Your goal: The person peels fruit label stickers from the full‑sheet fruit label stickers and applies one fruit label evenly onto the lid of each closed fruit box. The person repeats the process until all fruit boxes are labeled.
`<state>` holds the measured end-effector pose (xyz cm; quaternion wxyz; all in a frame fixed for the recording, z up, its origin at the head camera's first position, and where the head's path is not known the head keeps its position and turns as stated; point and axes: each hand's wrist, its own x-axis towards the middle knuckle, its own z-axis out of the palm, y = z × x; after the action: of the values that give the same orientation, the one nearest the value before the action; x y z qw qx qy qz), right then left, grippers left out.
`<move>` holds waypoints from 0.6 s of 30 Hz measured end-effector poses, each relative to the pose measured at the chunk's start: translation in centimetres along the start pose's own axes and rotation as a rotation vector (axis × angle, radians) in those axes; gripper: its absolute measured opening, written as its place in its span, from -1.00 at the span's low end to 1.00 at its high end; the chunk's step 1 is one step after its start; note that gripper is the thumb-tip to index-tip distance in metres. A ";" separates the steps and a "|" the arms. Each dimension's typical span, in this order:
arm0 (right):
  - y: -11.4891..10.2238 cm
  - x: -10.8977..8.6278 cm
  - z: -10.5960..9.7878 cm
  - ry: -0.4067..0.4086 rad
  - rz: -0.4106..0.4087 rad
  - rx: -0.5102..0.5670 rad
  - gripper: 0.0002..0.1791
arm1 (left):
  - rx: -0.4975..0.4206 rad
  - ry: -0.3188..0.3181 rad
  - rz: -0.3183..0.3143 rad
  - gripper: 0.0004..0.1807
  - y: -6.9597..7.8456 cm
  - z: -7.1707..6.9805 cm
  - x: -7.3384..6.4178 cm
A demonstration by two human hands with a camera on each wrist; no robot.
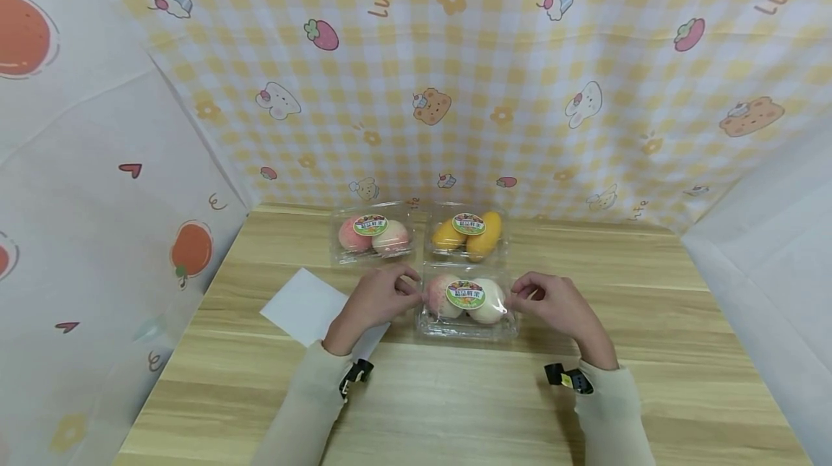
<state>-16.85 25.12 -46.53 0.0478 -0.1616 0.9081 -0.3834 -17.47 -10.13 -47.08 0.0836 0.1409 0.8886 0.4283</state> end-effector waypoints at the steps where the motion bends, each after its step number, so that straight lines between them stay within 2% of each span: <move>1: 0.0 0.0 0.0 -0.003 0.001 0.002 -0.82 | -0.004 -0.005 -0.003 -0.69 0.0 0.0 0.0; 9: 0.0 0.0 -0.1 -0.017 -0.002 0.012 -0.81 | 0.008 -0.011 0.005 -0.70 -0.2 0.1 0.1; 18: 0.5 0.0 -0.1 0.000 -0.008 -0.025 -0.91 | 0.002 -0.020 0.075 -0.76 -1.0 -0.2 0.2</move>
<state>-17.00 25.48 -46.84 0.0441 -0.1659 0.9122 -0.3721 -17.87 -10.81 -47.78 0.0761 0.1784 0.8823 0.4288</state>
